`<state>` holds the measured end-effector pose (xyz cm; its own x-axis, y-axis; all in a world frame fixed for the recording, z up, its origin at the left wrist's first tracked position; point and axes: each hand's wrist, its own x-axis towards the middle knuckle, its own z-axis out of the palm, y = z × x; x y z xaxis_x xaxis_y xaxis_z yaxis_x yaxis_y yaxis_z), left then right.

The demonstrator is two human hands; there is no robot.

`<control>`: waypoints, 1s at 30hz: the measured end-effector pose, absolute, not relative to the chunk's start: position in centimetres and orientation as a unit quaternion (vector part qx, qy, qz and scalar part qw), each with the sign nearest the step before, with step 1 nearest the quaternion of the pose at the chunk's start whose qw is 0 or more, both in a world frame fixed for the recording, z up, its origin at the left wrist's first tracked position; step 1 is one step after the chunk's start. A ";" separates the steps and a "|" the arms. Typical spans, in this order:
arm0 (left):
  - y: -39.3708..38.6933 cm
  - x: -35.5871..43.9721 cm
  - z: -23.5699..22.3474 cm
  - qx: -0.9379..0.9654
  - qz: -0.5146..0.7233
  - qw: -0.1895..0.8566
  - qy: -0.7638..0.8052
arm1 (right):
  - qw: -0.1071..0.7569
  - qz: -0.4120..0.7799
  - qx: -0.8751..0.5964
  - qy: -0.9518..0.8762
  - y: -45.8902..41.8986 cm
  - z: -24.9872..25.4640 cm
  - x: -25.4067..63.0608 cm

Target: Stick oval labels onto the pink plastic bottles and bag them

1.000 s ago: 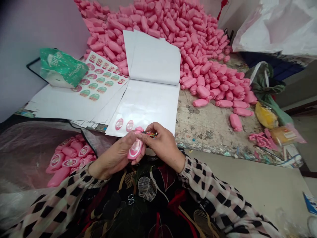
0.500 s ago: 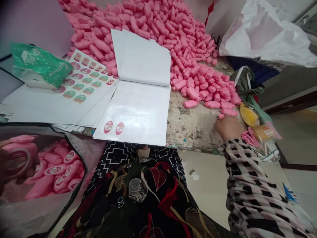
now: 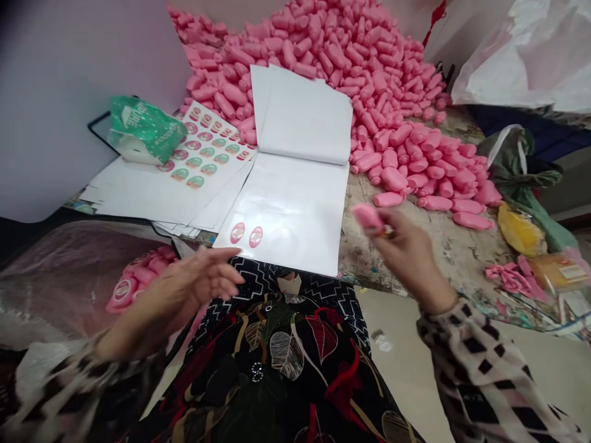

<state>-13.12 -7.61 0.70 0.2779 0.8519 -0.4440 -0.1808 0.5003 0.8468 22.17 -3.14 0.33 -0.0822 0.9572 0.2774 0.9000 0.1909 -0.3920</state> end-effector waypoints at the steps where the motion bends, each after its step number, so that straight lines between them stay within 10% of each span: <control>1: -7.1 -12.2 0.1 0.299 0.327 0.786 0.431 | 0.254 0.066 -0.590 -0.764 -3.7 0.8 19.4; 11: -7.4 -11.7 -2.7 0.169 0.284 0.902 0.278 | 0.239 0.297 -0.381 -0.842 -5.4 2.5 9.0; 21: -6.5 -12.5 -2.1 0.708 0.306 0.304 0.560 | 0.174 0.157 -0.574 -0.784 -1.0 -2.9 6.5; 30: -7.5 -11.9 -4.1 0.813 0.083 0.170 0.551 | 0.092 0.075 -0.575 -0.810 -0.7 -2.1 5.2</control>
<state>-11.87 -7.49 -4.09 0.3793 0.9238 -0.0519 0.8674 -0.3355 0.3676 5.24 -0.73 -2.10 -0.3228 0.9443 0.0634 0.9168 0.3286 -0.2271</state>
